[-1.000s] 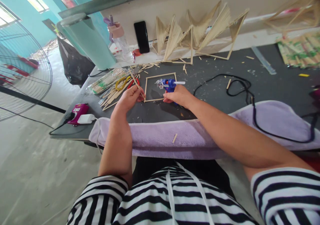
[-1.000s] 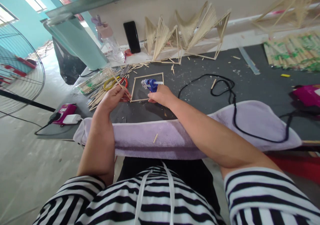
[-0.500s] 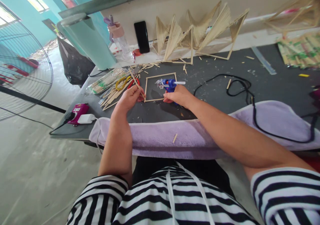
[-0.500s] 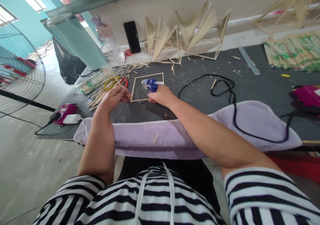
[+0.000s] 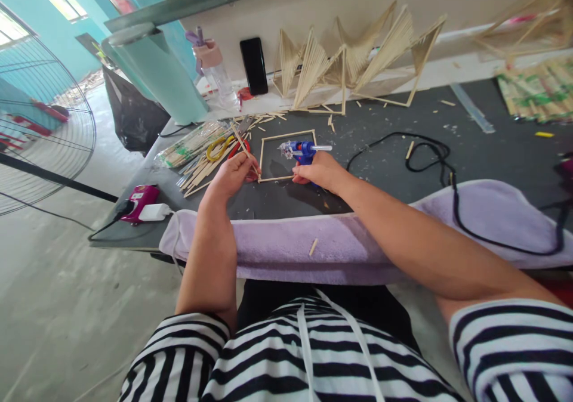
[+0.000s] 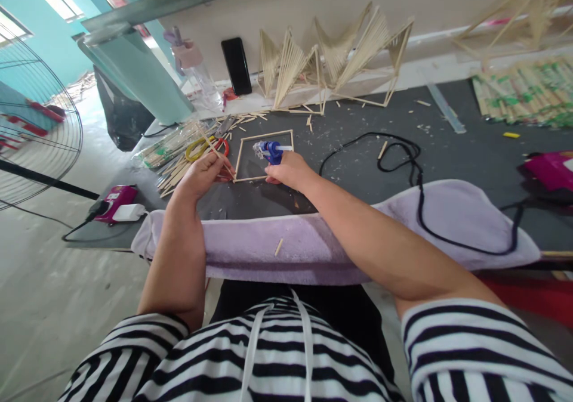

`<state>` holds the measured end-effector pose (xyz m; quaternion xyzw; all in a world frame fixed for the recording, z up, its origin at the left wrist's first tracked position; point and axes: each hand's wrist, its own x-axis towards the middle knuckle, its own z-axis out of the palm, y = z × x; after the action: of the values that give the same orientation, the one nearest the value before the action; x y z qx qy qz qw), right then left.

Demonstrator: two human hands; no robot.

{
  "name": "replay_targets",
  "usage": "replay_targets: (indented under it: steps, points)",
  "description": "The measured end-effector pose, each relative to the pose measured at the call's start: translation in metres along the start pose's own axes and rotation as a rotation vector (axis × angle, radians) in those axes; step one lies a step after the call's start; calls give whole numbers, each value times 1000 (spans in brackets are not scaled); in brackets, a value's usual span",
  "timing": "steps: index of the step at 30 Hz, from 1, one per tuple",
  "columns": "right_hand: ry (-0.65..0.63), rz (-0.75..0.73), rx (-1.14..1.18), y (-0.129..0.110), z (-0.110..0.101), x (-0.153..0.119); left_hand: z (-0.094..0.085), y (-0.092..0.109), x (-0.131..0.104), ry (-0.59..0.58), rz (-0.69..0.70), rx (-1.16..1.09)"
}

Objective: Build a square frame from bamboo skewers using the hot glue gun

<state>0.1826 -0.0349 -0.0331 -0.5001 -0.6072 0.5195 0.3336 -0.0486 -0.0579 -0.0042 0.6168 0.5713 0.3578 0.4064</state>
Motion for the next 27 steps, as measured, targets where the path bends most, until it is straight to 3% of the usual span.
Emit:
replay_targets:
  steps: [27]
  points:
    - [3, 21, -2, 0, 0, 1, 1, 0, 0, 6, -6, -4]
